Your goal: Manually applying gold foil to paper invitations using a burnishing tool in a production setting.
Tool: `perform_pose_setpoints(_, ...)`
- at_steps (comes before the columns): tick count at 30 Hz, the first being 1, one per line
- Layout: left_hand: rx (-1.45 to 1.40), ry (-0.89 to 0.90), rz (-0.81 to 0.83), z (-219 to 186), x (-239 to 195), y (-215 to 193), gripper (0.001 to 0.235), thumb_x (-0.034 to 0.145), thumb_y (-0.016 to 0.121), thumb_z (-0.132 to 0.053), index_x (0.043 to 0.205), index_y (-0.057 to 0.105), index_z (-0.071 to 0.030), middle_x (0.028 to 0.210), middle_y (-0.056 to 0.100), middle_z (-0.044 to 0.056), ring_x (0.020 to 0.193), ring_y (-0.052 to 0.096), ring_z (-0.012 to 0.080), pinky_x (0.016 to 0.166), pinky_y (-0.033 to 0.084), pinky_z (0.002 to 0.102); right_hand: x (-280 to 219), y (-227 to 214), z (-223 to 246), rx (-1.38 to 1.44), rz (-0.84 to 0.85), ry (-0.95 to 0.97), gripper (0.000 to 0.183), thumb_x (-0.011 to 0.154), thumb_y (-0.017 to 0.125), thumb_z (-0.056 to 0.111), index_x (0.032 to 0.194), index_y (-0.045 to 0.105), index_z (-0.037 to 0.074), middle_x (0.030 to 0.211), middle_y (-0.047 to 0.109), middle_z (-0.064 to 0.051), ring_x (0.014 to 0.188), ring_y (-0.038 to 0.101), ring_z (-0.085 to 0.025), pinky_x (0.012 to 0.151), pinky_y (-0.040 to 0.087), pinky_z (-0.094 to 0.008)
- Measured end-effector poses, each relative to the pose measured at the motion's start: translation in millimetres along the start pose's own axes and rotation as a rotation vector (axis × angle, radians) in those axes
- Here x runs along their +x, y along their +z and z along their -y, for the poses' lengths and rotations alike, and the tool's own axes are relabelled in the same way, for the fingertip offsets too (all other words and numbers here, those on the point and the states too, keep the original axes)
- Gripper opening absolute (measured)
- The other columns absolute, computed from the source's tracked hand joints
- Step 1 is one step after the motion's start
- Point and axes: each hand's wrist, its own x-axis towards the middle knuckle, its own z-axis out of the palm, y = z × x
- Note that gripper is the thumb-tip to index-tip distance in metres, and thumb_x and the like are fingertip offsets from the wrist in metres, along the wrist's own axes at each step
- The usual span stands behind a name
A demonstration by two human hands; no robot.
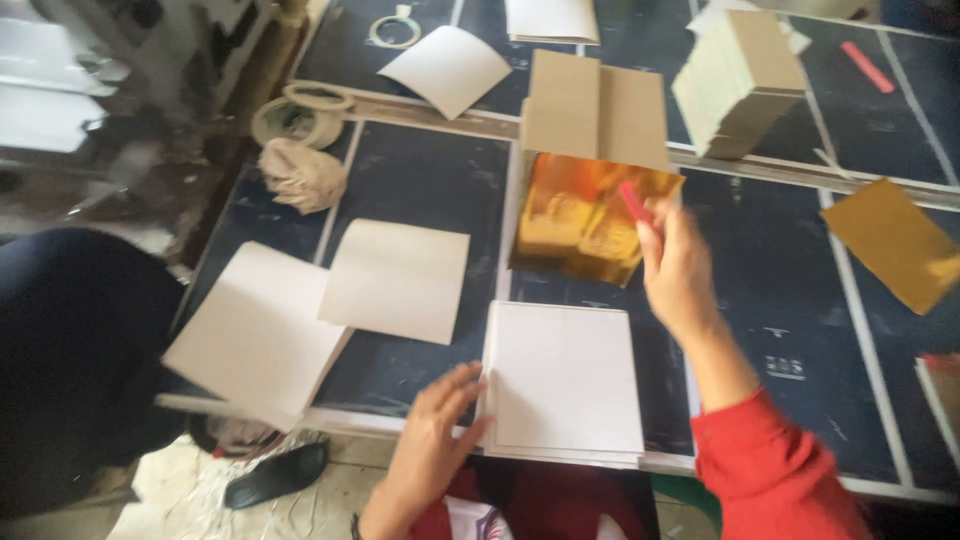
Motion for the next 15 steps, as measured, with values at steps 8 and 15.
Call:
perform_pose_setpoints(8,0.579,-0.158,-0.199,60.7,64.2,-115.0,0.048,0.082,0.068,0.001,0.128,0.063,-0.009,0.124,0.061,0.019,0.110,0.066,0.0452,0.095,0.053,0.055,67.1,15.6,-1.1,-0.431,0.204,0.039,0.053,0.089,0.084,0.023,0.137,0.065,0.014,0.122,0.061,-0.003,0.101,0.073,-0.032,0.079,0.063,-0.050)
perform_pose_setpoints(15,0.535,-0.402,-0.080,176.7,108.4,-156.1,0.053,0.089,0.061,0.004,0.137,0.061,-0.018,0.123,0.067,0.014,0.111,0.069,0.0461,0.092,0.053,0.059,-8.8,-40.9,65.4,-0.381,0.186,0.051,0.025,0.086,0.082,0.007,0.108,0.077,0.016,0.100,0.067,0.000,0.090,0.072,-0.028,0.078,0.061,-0.042)
